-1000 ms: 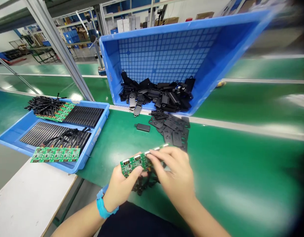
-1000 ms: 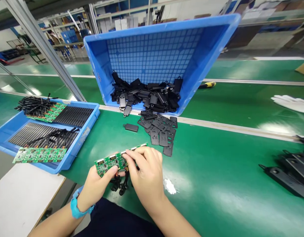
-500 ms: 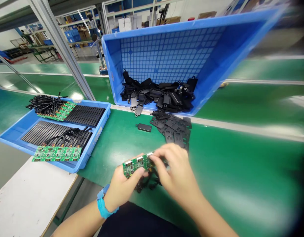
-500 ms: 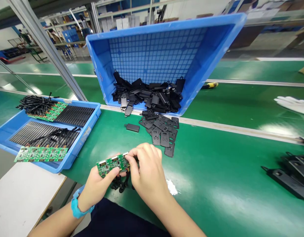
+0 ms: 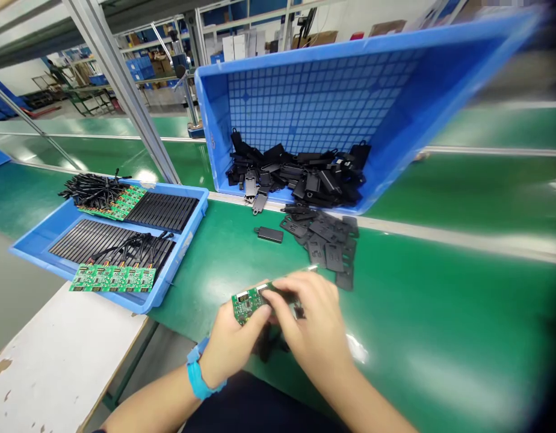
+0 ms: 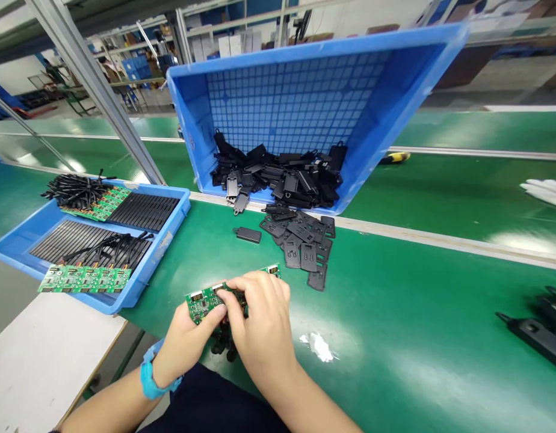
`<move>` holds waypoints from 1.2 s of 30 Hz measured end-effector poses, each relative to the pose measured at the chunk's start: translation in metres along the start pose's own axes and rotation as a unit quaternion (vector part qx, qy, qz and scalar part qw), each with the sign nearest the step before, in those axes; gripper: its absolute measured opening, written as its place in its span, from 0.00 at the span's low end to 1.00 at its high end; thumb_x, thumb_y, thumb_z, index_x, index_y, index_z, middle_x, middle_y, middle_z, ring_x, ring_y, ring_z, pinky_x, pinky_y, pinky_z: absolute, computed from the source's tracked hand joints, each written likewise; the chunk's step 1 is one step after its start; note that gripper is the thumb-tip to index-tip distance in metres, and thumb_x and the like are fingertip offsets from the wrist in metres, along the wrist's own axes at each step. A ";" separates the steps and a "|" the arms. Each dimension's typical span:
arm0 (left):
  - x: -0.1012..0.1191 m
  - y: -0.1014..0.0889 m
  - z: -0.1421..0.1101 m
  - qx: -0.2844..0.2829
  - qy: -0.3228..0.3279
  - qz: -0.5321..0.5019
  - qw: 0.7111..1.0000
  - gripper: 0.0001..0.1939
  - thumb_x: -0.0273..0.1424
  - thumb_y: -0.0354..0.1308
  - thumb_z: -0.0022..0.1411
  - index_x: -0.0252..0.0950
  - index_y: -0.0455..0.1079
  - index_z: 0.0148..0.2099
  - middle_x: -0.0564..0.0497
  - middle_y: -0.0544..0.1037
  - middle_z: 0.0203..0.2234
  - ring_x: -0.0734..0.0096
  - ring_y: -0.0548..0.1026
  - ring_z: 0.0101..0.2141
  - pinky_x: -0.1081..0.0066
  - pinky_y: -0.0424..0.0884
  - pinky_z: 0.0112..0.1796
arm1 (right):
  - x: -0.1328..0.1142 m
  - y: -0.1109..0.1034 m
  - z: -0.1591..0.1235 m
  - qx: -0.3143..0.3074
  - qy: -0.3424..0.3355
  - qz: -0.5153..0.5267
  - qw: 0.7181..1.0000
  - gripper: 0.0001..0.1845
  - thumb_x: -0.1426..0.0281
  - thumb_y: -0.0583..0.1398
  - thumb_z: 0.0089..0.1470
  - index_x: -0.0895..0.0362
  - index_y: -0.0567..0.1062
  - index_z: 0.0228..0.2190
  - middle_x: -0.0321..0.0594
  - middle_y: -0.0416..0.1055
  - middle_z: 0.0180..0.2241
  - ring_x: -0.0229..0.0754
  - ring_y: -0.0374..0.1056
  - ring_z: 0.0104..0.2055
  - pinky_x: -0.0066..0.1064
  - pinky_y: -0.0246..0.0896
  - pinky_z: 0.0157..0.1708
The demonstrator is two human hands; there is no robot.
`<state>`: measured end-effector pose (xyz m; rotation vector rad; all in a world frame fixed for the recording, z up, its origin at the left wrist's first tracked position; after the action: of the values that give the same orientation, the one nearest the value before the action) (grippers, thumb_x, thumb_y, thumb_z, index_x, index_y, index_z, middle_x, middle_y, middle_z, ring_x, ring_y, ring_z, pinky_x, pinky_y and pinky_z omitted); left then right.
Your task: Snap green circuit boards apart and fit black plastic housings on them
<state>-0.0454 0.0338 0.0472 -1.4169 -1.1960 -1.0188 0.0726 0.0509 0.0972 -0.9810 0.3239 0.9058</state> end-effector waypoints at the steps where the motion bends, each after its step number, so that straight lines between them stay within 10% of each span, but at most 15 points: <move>1: -0.001 0.000 0.000 -0.002 -0.002 0.004 1.000 0.15 0.35 0.52 0.57 0.33 0.71 0.43 0.51 0.77 0.34 0.69 0.74 0.35 0.73 0.70 0.38 | -0.001 -0.001 0.000 0.015 -0.007 -0.001 1.000 0.03 0.75 0.59 0.50 0.56 0.70 0.30 0.38 0.67 0.28 0.41 0.62 0.33 0.38 0.51 0.36; 10: -0.001 0.001 0.000 0.000 0.017 0.009 1.000 0.18 0.35 0.51 0.58 0.34 0.68 0.49 0.49 0.74 0.44 0.66 0.71 0.43 0.69 0.66 0.46 | -0.010 -0.007 -0.003 0.056 -0.064 0.000 0.996 0.07 0.78 0.60 0.47 0.55 0.74 0.30 0.37 0.69 0.26 0.40 0.63 0.29 0.37 0.53 0.32; 36: 0.009 0.005 0.005 -0.019 0.048 -0.036 0.998 0.16 0.31 0.50 0.58 0.35 0.67 0.49 0.51 0.74 0.43 0.66 0.70 0.45 0.71 0.64 0.47 | -0.017 0.013 -0.011 -0.129 -0.008 0.048 0.990 0.06 0.75 0.51 0.54 0.54 0.63 0.27 0.37 0.63 0.28 0.42 0.60 0.33 0.36 0.51 0.34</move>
<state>-0.0393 0.0400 0.0547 -1.3469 -1.1706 -1.1509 0.0538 0.0362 0.0935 -1.2028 0.2448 1.0618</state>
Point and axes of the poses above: each hand's wrist, its own z-axis towards the middle knuckle, its own y-axis out of the palm, x = y × z, the point moved 6 cm from there along z, towards the middle knuckle
